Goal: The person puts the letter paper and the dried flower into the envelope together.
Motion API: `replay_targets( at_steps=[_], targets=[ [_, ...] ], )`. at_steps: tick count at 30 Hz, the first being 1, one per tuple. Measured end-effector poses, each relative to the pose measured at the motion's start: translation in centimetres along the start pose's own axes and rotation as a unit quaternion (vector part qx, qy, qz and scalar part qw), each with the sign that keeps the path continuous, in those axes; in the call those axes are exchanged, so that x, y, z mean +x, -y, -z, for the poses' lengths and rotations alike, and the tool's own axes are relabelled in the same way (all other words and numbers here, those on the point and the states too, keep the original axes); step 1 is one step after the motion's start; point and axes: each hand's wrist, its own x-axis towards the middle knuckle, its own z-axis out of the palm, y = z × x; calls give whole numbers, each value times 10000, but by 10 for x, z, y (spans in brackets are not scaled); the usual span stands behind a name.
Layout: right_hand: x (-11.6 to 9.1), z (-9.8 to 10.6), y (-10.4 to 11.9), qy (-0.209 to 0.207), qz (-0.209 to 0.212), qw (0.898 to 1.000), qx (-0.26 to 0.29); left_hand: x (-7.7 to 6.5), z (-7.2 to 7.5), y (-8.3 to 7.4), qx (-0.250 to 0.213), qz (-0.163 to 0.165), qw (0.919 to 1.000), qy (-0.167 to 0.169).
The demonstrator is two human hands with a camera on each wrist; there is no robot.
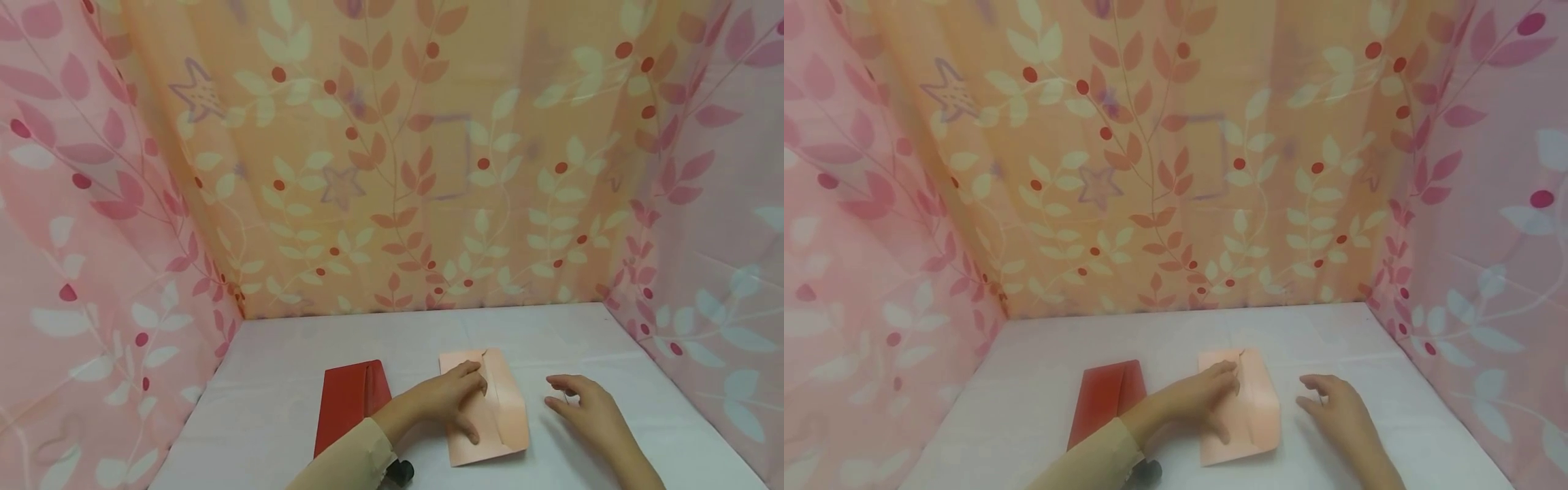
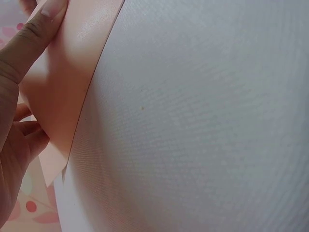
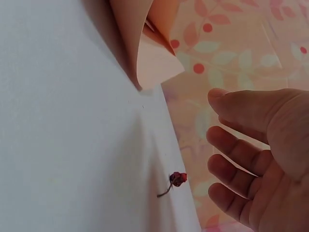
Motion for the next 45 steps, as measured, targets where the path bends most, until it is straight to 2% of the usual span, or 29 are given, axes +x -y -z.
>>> replay_targets(
  at_steps=[4, 11, 24, 34, 45],
  targets=[
    [-3, 5, -6, 94, -128, 9999, 35, 1, -1, 0, -14, 12, 10000, 18],
    [-6, 7, -19, 409, -621, 9972, -18, 0, -1, -1, -21, 48, 10000, 31],
    [-1, -5, -42, 450, -937, 9938, -393, 0, -1, 1, -9, 17, 10000, -5],
    [0, -17, -52, 265, -775, 9950, -563, 2, -1, 1, -27, 68, 9999, 92],
    [2, -21, -50, -28, -991, 9937, -521, 4, -2, 2, 51, 17, 9999, 148]
  ],
)
